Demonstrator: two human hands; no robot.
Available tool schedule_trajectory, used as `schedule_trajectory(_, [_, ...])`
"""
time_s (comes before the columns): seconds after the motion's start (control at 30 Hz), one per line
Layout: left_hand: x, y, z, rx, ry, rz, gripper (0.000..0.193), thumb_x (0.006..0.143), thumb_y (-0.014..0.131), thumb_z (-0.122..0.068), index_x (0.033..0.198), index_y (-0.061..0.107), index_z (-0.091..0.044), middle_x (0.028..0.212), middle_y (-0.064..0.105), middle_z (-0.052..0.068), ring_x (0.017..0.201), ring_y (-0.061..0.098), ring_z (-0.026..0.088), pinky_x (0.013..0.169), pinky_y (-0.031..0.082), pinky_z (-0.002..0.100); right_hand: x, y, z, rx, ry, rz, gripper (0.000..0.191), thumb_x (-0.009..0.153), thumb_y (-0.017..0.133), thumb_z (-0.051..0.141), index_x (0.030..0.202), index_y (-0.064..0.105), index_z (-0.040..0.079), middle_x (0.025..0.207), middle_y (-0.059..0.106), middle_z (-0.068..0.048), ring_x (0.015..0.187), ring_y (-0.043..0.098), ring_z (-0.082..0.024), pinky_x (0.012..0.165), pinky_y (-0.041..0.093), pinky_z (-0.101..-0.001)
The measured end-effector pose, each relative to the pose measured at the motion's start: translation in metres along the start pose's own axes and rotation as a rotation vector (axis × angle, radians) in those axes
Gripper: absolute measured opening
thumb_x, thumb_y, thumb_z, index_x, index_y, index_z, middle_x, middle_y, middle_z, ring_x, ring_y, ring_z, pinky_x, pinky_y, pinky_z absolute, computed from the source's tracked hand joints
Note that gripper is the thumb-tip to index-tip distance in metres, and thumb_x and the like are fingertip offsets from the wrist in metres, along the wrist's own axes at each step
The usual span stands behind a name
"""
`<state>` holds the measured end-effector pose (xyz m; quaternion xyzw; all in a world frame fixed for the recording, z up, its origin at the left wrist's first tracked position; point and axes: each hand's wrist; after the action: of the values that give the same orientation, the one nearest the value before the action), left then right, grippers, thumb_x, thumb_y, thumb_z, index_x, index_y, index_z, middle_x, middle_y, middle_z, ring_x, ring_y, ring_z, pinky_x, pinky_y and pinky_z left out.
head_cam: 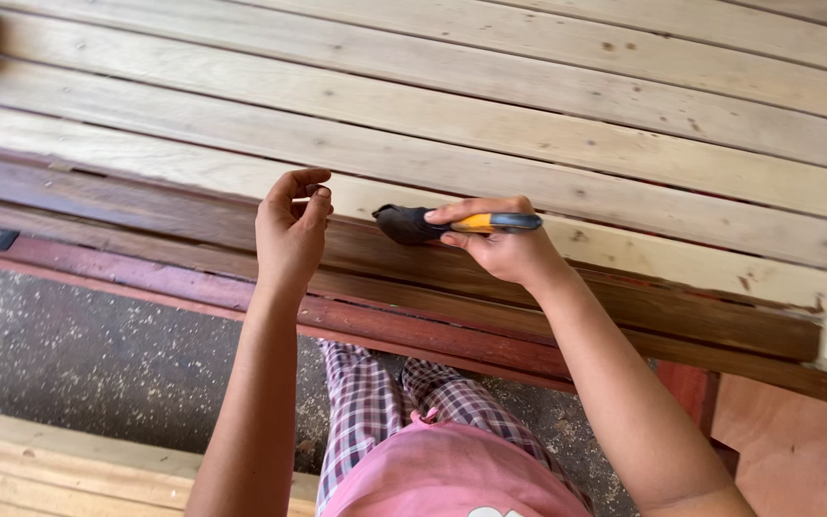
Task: The person applies brown wood stain to slatted wooden furniture using a brush, dipping the brush into a plastic container of stain. They coat the tabletop edges and frame, then move around the piece to stain its side panels and legs, reloading the brush as needed.
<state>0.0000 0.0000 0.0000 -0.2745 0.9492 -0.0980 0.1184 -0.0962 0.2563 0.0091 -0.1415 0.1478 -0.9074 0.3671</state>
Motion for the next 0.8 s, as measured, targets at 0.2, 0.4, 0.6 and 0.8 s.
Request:
schedule_trajectory(0.2, [0.027, -0.082, 0.016, 0.030, 0.008, -0.114, 0.024, 0.099, 0.062, -0.011, 0.121, 0.070, -0.006, 0.103, 0.071, 0.002, 0.084, 0.064, 0.008, 0.069, 0.052, 0.024, 0.073, 0.096, 0.019, 0.000, -0.129, 0.044, 0.029, 0.084, 0.080, -0.006, 0.109, 0.078, 0.007, 0.114, 0.078, -0.010, 0.110, 0.076, -0.023, 0.100, 0.062, -0.0317])
schedule_trajectory(0.4, [0.063, -0.180, 0.027, -0.032, -0.042, -0.189, 0.025, 0.098, 0.062, -0.012, 0.121, 0.070, -0.006, 0.104, 0.070, 0.002, 0.088, 0.065, 0.009, 0.070, 0.054, 0.025, 0.150, 0.184, 0.035, 0.036, -0.176, 0.058, 0.028, 0.084, 0.078, -0.007, 0.109, 0.077, 0.006, 0.115, 0.078, -0.009, 0.110, 0.076, -0.022, 0.099, 0.062, -0.0313])
schedule_trajectory(0.6, [0.095, -0.273, 0.050, -0.058, -0.093, -0.312, 0.023, 0.099, 0.062, -0.012, 0.120, 0.070, -0.007, 0.103, 0.071, 0.003, 0.087, 0.066, 0.009, 0.071, 0.055, 0.025, 0.221, 0.273, 0.048, 0.014, -0.232, 0.043, 0.029, 0.083, 0.080, -0.005, 0.110, 0.078, 0.008, 0.114, 0.077, -0.010, 0.109, 0.076, -0.024, 0.098, 0.062, -0.0316])
schedule_trajectory(0.8, [0.103, -0.343, 0.075, -0.068, -0.147, -0.386, 0.024, 0.099, 0.062, -0.011, 0.121, 0.071, -0.006, 0.102, 0.070, 0.004, 0.083, 0.061, 0.010, 0.070, 0.052, 0.025, 0.273, 0.352, 0.058, -0.010, -0.264, 0.013, 0.030, 0.083, 0.082, -0.001, 0.110, 0.077, 0.011, 0.113, 0.077, -0.008, 0.108, 0.076, -0.022, 0.094, 0.063, -0.0310])
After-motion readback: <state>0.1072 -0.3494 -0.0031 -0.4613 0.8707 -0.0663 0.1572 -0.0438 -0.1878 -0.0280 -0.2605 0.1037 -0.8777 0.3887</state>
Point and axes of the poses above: each hand's wrist, its own x-axis towards the middle knuckle, its own y-axis out of the palm, z = x × y
